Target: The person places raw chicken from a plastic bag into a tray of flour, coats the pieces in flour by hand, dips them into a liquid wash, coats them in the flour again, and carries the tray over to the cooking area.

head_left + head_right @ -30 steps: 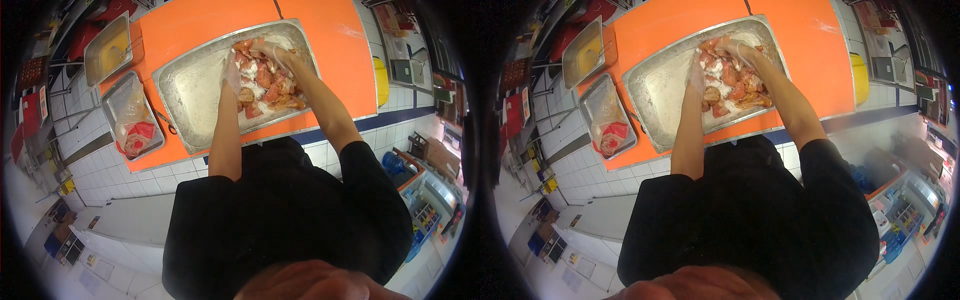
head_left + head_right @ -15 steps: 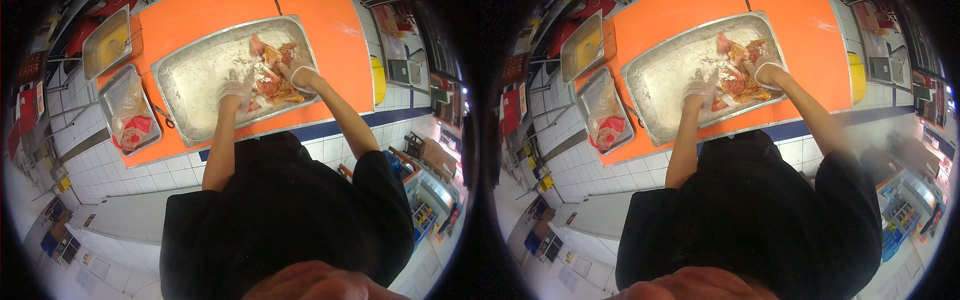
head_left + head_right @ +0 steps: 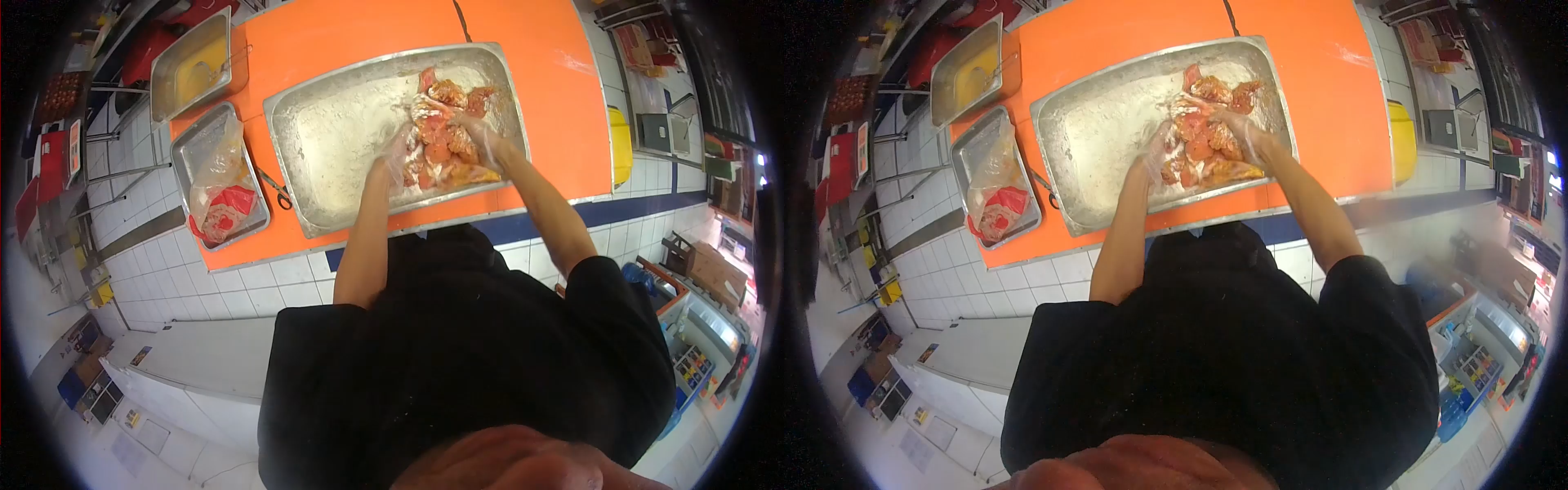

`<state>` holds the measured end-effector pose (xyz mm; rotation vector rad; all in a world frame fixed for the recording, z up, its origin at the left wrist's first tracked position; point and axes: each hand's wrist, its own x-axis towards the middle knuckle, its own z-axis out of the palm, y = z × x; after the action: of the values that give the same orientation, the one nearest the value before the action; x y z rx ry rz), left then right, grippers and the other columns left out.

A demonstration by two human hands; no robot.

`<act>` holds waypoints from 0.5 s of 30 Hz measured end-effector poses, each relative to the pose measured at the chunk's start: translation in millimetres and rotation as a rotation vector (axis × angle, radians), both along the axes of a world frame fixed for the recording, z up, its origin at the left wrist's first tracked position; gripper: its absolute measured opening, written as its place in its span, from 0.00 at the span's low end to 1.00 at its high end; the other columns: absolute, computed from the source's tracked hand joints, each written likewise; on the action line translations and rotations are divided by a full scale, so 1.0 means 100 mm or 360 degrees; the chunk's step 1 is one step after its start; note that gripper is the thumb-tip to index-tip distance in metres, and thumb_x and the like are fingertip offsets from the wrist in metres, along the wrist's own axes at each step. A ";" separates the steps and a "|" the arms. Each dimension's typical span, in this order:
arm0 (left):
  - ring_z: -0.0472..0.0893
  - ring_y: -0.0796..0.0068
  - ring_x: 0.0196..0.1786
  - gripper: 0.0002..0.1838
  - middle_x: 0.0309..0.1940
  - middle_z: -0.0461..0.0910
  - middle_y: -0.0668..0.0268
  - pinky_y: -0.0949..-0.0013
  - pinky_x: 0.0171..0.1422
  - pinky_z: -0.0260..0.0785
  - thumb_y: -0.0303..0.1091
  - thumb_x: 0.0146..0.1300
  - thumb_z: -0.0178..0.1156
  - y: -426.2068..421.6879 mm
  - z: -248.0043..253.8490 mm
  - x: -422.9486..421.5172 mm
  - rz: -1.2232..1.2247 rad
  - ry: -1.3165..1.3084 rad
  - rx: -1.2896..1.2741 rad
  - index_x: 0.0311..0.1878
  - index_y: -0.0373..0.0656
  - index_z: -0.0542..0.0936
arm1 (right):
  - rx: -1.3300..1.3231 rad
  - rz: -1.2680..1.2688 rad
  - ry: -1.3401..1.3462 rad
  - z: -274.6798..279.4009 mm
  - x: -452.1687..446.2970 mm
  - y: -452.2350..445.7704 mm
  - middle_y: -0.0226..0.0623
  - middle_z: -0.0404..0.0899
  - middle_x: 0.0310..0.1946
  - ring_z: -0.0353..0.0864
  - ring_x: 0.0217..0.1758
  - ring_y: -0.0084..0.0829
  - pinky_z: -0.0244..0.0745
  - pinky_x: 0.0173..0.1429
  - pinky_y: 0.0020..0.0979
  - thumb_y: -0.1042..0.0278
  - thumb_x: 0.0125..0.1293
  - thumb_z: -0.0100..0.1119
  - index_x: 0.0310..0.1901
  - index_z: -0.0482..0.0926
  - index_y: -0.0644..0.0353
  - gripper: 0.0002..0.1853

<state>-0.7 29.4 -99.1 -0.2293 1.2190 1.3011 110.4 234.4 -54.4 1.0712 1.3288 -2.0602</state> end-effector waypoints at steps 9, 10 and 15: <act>0.81 0.62 0.60 0.53 0.67 0.74 0.54 0.59 0.55 0.82 0.41 0.67 0.69 0.02 -0.05 -0.05 0.0192 0.0609 0.0234 0.85 0.55 0.43 | 0.0518 0.0253 0.0601 -0.16 -0.13 0.26 0.35 0.84 0.51 0.83 0.58 0.35 0.78 0.65 0.43 0.59 0.72 0.59 0.70 0.73 0.62 0.28; 0.79 0.63 0.64 0.49 0.69 0.72 0.54 0.59 0.60 0.79 0.41 0.69 0.67 0.01 0.07 -0.02 0.0110 0.0702 0.0226 0.85 0.55 0.46 | 0.0682 0.0530 0.0587 0.31 -0.18 0.36 0.36 0.83 0.51 0.82 0.59 0.36 0.78 0.65 0.43 0.59 0.73 0.58 0.71 0.72 0.63 0.28; 0.63 0.47 0.80 0.52 0.81 0.58 0.46 0.52 0.83 0.57 0.51 0.66 0.69 0.08 0.02 -0.12 0.0242 0.1255 -0.0562 0.85 0.50 0.49 | 0.1301 0.0439 0.0469 0.50 -0.45 0.48 0.43 0.83 0.52 0.83 0.54 0.37 0.77 0.63 0.41 0.50 0.74 0.58 0.70 0.73 0.66 0.32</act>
<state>-12.5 37.6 -97.2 -0.0522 2.1411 1.3412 65.0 282.3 -4.6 0.8053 2.4294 -1.5108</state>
